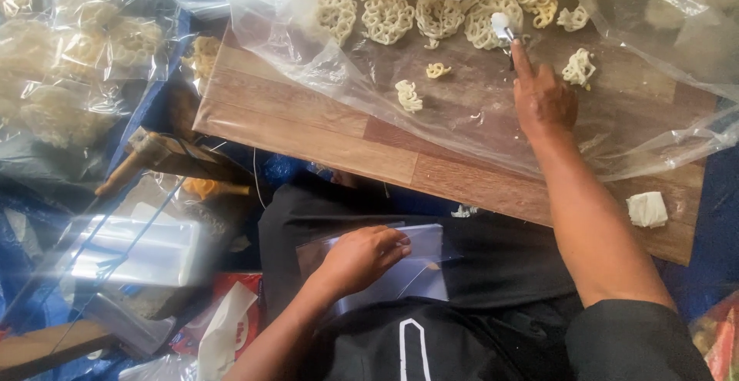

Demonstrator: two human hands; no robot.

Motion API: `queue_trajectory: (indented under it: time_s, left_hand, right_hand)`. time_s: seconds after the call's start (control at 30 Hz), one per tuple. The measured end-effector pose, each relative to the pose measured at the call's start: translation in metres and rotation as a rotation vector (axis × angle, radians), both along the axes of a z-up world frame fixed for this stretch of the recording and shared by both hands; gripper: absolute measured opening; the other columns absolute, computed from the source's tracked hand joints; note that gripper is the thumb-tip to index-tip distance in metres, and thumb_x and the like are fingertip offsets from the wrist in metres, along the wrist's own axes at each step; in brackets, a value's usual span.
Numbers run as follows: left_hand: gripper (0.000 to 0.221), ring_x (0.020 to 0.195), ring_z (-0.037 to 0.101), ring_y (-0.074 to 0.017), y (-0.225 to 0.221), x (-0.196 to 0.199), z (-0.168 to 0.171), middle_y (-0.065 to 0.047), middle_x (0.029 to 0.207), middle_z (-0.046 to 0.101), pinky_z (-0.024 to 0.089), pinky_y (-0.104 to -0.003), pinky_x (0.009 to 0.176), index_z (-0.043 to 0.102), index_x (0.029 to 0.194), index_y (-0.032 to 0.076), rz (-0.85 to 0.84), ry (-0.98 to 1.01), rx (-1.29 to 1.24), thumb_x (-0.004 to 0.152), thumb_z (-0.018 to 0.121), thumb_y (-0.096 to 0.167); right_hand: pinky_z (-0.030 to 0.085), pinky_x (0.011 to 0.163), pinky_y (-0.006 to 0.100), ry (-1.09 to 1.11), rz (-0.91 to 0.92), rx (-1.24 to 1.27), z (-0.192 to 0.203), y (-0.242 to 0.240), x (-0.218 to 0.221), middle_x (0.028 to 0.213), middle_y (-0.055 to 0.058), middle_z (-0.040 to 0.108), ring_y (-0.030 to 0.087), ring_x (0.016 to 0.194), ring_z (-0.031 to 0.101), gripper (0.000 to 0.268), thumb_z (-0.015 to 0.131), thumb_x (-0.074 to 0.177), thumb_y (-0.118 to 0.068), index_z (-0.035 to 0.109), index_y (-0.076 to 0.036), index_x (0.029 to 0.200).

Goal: Manually packaging individual crackers into plastic bags and sealing them with a heat sealer.

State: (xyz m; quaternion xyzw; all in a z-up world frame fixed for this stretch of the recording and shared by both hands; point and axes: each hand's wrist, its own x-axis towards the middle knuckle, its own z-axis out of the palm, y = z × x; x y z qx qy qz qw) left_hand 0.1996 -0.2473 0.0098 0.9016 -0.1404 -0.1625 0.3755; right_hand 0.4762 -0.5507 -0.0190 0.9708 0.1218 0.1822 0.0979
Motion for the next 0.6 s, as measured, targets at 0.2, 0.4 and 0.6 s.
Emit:
queue_trajectory:
  time_s: [0.2,0.4,0.6]
  left_hand:
    - [0.042,0.083,0.073,-0.0281,0.002,0.005,0.008,-0.007,0.097,0.078,0.056,-0.04,0.078,0.073,0.097,0.01,0.067,0.113,-0.016,0.103,0.05,0.044]
    - [0.036,0.1,0.078,-0.0214,0.014,0.015,0.042,-0.01,0.098,0.077,0.064,-0.038,0.094,0.072,0.102,0.009,0.456,0.447,-0.415,0.1,0.052,0.038]
    - [0.015,0.085,0.077,-0.0227,0.02,0.021,0.007,-0.011,0.087,0.072,0.066,-0.036,0.086,0.068,0.097,-0.001,0.634,0.366,-0.921,0.095,0.07,0.014]
  right_hand:
    - [0.052,0.048,0.032,-0.057,0.009,-0.004,0.011,-0.007,0.005,0.073,0.007,0.067,0.018,0.054,0.061,0.056,0.069,0.099,-0.021,0.061,-0.027,0.154]
    - [0.055,0.046,0.034,-0.119,0.074,0.126,0.014,-0.029,-0.042,0.084,0.01,0.076,0.023,0.06,0.07,0.049,0.067,0.106,-0.023,0.061,-0.009,0.153]
    - [0.056,0.051,0.039,-0.207,0.122,0.146,0.017,-0.037,-0.059,0.089,0.009,0.079,0.027,0.063,0.073,0.047,0.07,0.102,-0.026,0.065,-0.014,0.147]
